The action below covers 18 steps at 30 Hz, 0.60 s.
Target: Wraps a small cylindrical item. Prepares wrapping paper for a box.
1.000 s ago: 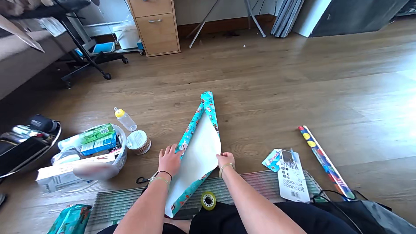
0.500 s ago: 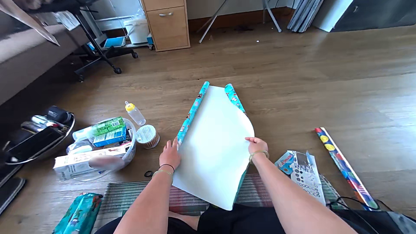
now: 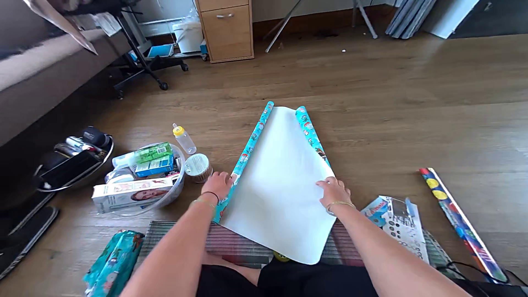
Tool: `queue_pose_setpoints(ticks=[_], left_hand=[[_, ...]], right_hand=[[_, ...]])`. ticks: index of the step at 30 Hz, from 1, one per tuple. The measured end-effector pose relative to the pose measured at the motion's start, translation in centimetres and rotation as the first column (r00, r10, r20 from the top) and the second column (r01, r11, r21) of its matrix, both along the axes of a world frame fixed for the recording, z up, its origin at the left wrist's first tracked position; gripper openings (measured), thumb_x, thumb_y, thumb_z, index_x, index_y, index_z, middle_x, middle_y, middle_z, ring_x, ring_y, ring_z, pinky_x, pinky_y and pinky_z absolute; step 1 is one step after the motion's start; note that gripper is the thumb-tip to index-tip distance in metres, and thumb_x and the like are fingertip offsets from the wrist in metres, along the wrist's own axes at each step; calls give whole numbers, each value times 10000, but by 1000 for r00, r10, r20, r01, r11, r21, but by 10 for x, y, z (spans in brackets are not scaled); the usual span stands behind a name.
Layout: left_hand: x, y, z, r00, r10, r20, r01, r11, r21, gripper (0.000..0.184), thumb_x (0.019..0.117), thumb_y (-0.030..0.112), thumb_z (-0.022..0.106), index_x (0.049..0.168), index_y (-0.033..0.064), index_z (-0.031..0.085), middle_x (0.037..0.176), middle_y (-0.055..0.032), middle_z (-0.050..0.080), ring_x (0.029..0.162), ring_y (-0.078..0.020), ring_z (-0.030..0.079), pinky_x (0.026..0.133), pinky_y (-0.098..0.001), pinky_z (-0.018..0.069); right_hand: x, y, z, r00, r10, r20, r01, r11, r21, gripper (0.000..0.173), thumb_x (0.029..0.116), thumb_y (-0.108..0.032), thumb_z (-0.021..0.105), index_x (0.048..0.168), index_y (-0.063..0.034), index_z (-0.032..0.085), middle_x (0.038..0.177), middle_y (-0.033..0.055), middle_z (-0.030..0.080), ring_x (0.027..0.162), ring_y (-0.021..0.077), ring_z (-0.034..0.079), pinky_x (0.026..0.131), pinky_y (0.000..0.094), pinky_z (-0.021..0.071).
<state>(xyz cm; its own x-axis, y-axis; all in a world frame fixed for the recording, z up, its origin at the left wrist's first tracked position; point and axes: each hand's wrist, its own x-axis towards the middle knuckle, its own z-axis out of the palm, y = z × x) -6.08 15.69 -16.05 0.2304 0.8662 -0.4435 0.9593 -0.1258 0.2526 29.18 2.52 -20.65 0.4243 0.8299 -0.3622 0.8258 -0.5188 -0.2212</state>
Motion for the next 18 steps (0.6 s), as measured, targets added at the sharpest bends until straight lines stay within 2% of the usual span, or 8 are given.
queue_pose_setpoints(ticks=[3, 6, 7, 9, 11, 12, 15, 18], left_hand=[[-27, 4, 26, 917, -230, -325, 208, 973, -103, 307, 1044, 248, 552, 1221, 42, 696, 1253, -206, 681, 1208, -388, 641, 996, -618, 508], [-60, -21, 34, 813, -310, -493, 207, 945, -254, 315, 971, 207, 659, 1205, -1, 692, 1297, -252, 647, 1229, -457, 610, 959, -687, 499], [-76, -27, 26, 810, -330, -485, 220, 937, -270, 365, 972, 248, 666, 1250, 12, 677, 1332, -247, 630, 1250, -454, 598, 973, -680, 496], [-103, -29, 3, 840, -358, -408, 260, 925, -278, 530, 998, 366, 650, 1423, 59, 573, 1466, -225, 533, 1339, -420, 539, 1068, -621, 463], [-118, -29, -14, 885, -336, -323, 257, 930, -264, 627, 982, 385, 683, 1489, 70, 491, 1524, -228, 459, 1368, -408, 510, 1109, -575, 445], [-122, -27, -18, 899, -318, -301, 246, 936, -251, 632, 962, 392, 713, 1470, 75, 513, 1511, -221, 468, 1355, -397, 521, 1107, -555, 453], [-123, -20, -23, 898, -316, -307, 240, 935, -260, 538, 939, 450, 734, 1287, 46, 666, 1402, -215, 552, 1305, -370, 557, 1090, -531, 467], [-121, -17, -23, 891, -326, -317, 230, 924, -305, 511, 972, 438, 696, 1277, 29, 667, 1383, -223, 572, 1325, -367, 546, 1112, -526, 444]], right_hand=[[-2, 0, -7, 995, 71, -72, -77, 994, -76, 574, 831, -91, 818, 1378, -131, 648, 1480, 191, 510, 1397, 430, 438, 1097, 622, 407], [-5, 0, -8, 991, 82, -103, -94, 988, -121, 630, 864, -169, 808, 1447, -105, 578, 1506, 219, 476, 1402, 437, 439, 1115, 586, 417], [-6, -1, -8, 990, 82, -111, -96, 987, -130, 642, 872, -187, 803, 1460, -96, 564, 1515, 221, 465, 1409, 434, 432, 1132, 579, 403], [-9, -2, -4, 989, 91, -117, -110, 981, -160, 679, 879, -232, 799, 1488, -93, 534, 1534, 214, 448, 1419, 422, 424, 1158, 566, 377], [-11, -5, -4, 984, 131, -123, -154, 967, -202, 729, 881, -263, 801, 1518, -86, 494, 1567, 226, 406, 1428, 437, 407, 1165, 575, 361], [-11, -7, -5, 978, 166, -125, -191, 955, -226, 754, 881, -268, 804, 1533, -83, 473, 1591, 232, 374, 1439, 449, 391, 1165, 585, 359], [-5, -15, 3, 948, 279, -151, -312, 904, -292, 786, 890, -259, 800, 1560, -78, 430, 1643, 238, 294, 1466, 466, 349, 1174, 595, 340], [2, -25, 17, 919, 342, -196, -392, 849, -354, 781, 905, -241, 793, 1566, -66, 415, 1661, 243, 255, 1471, 468, 345, 1175, 591, 333]])
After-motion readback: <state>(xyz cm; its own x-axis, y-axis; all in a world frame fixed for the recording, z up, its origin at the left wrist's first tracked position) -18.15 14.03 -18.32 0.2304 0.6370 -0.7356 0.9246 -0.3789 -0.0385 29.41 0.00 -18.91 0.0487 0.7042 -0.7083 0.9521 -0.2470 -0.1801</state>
